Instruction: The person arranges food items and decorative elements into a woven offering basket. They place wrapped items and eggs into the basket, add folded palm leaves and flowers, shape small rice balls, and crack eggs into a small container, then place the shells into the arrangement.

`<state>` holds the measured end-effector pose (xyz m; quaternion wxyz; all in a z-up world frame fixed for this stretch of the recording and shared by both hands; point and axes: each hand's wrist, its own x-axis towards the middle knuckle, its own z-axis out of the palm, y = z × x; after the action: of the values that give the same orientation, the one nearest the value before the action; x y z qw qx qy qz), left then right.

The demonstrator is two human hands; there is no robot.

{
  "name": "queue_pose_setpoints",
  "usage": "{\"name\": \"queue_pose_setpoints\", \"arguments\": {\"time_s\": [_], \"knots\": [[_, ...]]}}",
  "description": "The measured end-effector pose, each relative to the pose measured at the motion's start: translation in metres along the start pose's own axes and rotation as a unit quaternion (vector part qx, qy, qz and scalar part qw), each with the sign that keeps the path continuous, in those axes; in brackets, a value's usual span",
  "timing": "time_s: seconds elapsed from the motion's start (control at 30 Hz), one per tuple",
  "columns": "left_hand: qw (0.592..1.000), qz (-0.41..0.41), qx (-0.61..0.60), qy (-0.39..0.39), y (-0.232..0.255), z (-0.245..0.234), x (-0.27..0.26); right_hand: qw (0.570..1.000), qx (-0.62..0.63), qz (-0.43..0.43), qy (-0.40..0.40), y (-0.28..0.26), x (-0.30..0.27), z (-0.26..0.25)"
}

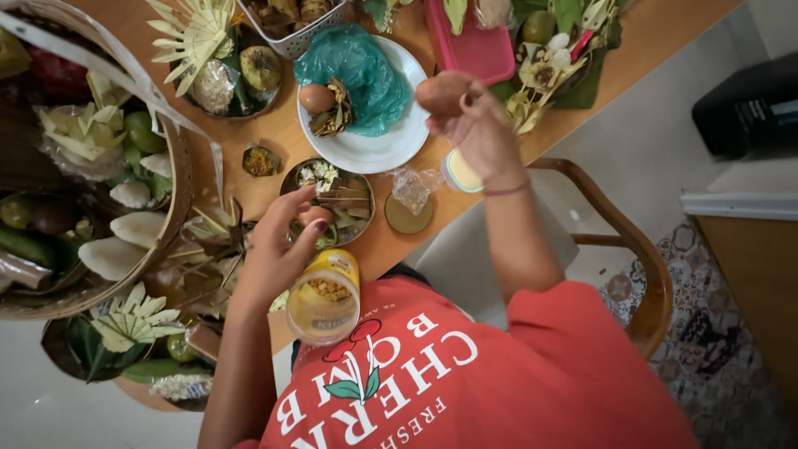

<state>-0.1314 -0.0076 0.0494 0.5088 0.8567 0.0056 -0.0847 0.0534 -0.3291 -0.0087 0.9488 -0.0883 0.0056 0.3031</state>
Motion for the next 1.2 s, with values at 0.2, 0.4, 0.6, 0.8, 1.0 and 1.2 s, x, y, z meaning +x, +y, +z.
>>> {"name": "queue_pose_setpoints", "arguments": {"time_s": [0.2, 0.4, 0.6, 0.8, 1.0, 1.2], "knots": [[0.99, 0.109, -0.061, 0.068, 0.01, 0.012, 0.0, 0.942, -0.336, 0.012, 0.024, 0.105, -0.008, 0.035], [0.979, 0.138, -0.072, 0.134, 0.019, 0.019, 0.002, 0.927, -0.374, 0.029, 0.029, 0.16, -0.019, 0.022], [0.964, 0.071, -0.179, 0.183, 0.022, 0.022, -0.003, 0.894, -0.447, -0.003, 0.021, 0.164, -0.023, 0.022], [0.893, -0.02, -0.41, 0.186, 0.006, 0.03, -0.004, 0.733, -0.654, -0.126, -0.139, 0.159, -0.027, 0.078], [0.905, -0.04, -0.394, 0.155, 0.002, 0.029, -0.007, 0.829, -0.544, -0.11, -0.066, 0.161, -0.016, 0.052], [0.924, -0.025, -0.342, 0.17, 0.001, 0.026, -0.01, 0.932, -0.359, 0.016, 0.049, 0.161, -0.011, 0.042]]}}
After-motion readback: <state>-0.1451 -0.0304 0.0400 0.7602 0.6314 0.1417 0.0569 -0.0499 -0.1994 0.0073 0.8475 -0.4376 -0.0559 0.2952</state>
